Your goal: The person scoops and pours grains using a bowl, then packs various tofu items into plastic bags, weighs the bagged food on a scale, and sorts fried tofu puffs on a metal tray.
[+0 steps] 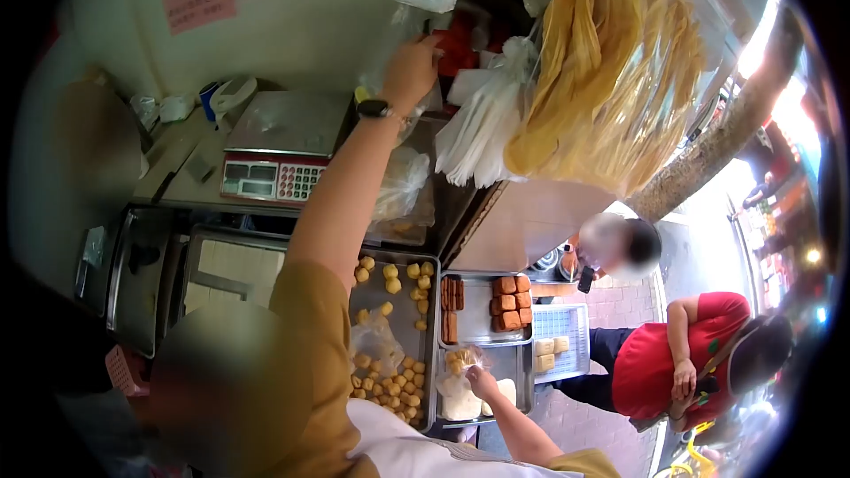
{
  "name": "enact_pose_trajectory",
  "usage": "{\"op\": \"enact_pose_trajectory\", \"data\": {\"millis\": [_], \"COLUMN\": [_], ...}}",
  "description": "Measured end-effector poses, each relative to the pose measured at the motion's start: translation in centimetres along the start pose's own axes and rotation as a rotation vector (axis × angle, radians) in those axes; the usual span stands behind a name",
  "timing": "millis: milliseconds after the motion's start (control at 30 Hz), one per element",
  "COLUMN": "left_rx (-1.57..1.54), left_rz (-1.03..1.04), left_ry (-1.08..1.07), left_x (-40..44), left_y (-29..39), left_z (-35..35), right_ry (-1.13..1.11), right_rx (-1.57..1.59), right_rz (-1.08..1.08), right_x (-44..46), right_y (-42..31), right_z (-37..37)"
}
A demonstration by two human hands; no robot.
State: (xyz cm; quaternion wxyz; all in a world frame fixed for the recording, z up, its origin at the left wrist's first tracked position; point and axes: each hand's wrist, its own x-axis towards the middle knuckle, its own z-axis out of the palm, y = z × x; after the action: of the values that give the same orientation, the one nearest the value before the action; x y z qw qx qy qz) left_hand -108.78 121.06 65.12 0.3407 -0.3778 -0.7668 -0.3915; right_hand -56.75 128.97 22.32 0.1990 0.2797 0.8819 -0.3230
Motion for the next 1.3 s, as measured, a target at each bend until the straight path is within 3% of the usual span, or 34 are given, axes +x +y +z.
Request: {"op": "enact_pose_trajectory", "data": {"millis": [67, 167, 267, 433, 533, 667, 800, 833, 967, 1067, 1267, 1300], "left_rx": [0.201, 0.308, 0.269, 0.211, 0.150, 0.232, 0.120, 0.078, -0.067, 0.063, 0.163, 0.107], "left_rz": [0.270, 0.306, 0.203, 0.202, 0.079, 0.055, 0.056, 0.054, -0.037, 0.007, 0.079, 0.007], "left_ry": [0.022, -0.092, -0.249, -0.147, -0.064, -0.235, -0.153, -0.114, -0.055, -0.049, -0.138, -0.016], "left_x": [1.5, 2.2, 2.7, 3.1, 3.6, 2.4, 2.6, 2.7, 3.1, 2.9, 2.6, 3.0], "left_y": [-1.5, -1.5, -3.3, -2.2, -2.7, -3.1, -2.8, -3.4, -3.6, -3.7, -2.9, -2.3], "left_z": [2.1, 4.3, 7.1, 5.8, 4.9, 3.3, 2.0, 2.4, 1.3, 0.1, -0.9, -1.3], "right_ry": [0.065, 0.275, 0.470, 0.661, 0.625, 0.293, 0.026, 0.076, 0.118, 0.094, 0.149, 0.145], "right_rx": [0.071, 0.106, 0.171, 0.107, 0.208, 0.226, 0.232, 0.283, 0.428, 0.720, 0.940, 0.963], "right_rz": [0.059, 0.162, 0.284, 0.154, 0.217, 0.339, 0.312, 0.123, 0.342, 0.482, 0.749, 0.752], "right_x": [2.2, 5.8, 5.7, 4.2, 3.7, 6.6, 7.4, 11.7, 11.7, 9.3, 10.7, 10.6], "right_y": [2.2, 3.9, 2.7, 2.5, 1.5, 6.5, 8.1, 14.5, 16.0, 13.8, 17.3, 17.1], "right_z": [2.2, 3.2, 2.0, 1.4, 1.8, 3.8, 1.3, 5.9, 6.1, 4.0, 8.1, 8.3]}}
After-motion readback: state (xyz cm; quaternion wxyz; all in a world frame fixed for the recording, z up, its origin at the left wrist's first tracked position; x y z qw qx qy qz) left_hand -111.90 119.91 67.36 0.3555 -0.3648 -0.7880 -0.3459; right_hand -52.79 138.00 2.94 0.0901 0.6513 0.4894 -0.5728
